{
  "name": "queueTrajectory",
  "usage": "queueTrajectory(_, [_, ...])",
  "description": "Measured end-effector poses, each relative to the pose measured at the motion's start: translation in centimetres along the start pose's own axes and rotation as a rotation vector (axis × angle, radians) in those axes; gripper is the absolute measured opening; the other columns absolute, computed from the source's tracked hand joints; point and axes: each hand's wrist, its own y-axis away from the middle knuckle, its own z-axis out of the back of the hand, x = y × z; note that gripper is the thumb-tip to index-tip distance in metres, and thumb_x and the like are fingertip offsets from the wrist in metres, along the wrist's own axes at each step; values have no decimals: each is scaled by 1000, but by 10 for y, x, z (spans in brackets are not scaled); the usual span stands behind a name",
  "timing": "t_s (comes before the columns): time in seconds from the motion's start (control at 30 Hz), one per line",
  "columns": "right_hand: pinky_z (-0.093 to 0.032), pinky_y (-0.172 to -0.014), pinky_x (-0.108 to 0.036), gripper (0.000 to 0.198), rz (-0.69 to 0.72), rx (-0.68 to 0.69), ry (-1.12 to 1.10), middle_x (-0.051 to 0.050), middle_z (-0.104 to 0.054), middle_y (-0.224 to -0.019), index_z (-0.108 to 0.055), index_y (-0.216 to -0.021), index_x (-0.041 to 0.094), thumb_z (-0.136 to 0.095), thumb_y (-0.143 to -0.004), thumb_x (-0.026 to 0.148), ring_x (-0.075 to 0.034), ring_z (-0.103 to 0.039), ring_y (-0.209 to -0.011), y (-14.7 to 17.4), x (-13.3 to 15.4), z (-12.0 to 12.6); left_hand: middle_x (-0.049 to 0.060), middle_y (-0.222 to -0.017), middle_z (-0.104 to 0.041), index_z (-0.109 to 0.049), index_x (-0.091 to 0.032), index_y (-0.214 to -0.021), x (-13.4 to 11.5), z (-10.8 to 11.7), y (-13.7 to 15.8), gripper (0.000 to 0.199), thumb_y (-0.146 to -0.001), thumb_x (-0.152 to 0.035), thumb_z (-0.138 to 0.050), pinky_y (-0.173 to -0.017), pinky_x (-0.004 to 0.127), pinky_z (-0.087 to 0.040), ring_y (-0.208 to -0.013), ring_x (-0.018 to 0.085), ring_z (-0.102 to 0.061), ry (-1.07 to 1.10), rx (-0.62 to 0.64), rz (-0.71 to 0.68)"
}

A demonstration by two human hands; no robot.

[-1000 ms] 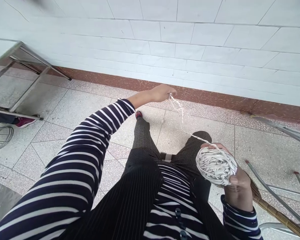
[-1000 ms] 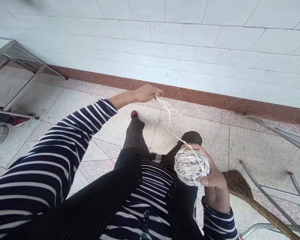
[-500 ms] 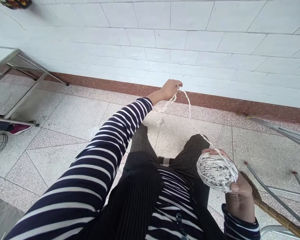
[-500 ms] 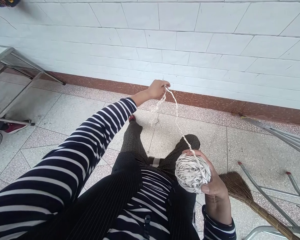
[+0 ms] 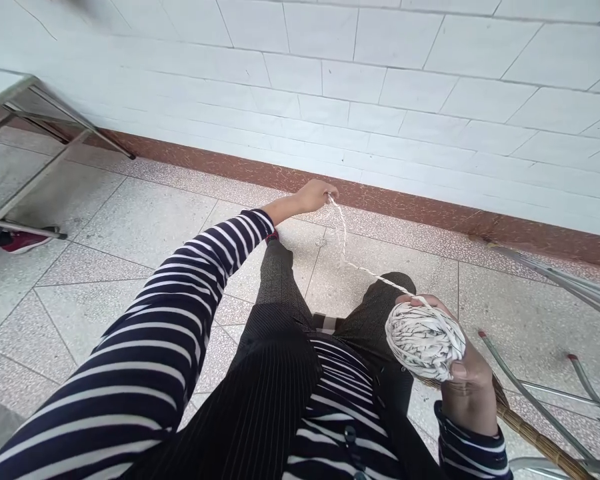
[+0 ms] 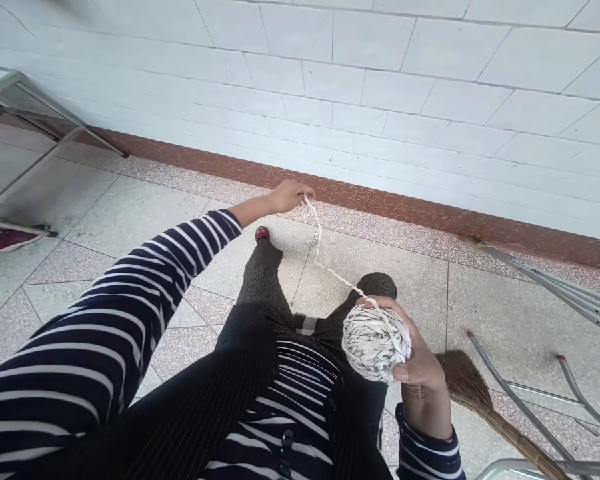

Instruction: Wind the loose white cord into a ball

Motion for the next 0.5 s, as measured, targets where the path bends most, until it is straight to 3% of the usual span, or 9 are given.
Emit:
queueTrajectory(0.17, [-54,-96,-59,85,-17,-54,9,-13,-61,-138,-64,-121,29,-88,-43,51,-45,-62,-117,6,2,0,7,-112,-77,-76,-14,-114,-14,-22,-45,35,-89,-5,-54,-91,28,-54,-95,17,-71,47,-61,30])
queueTrajectory(0.3, [-54,-96,-58,85,11,-92,-26,-14,-61,-137,-64,-122,27,-89,-43,49,-44,-62,-117,11,-1,1,8,-115,-76,-76,-15,-116,-34,-39,-67,39,-92,-6,-48,-95,32,-52,-101,20,-70,1,-86,-27])
queueTrajectory(0.4, [-52,-100,-58,88,50,-134,-47,-14,-64,-132,-61,-126,26,-87,-46,48,-44,-61,-121,13,2,-2,7,-122,-74,-77,-19,-115,-41,-52,-61,42,-91,-2,-46,-96,33,-52,-105,19,-69,-58,17,-143])
queueTrajectory(0.5, [-49,-104,-60,87,67,-160,11,-15,-65,-131,-61,-127,25,-85,-47,50,-46,-58,-125,15,12,-7,7,-126,-73,-79,-19,-106,-31,-68,-40,41,-89,0,-47,-97,32,-51,-111,19,-68,-146,141,-222])
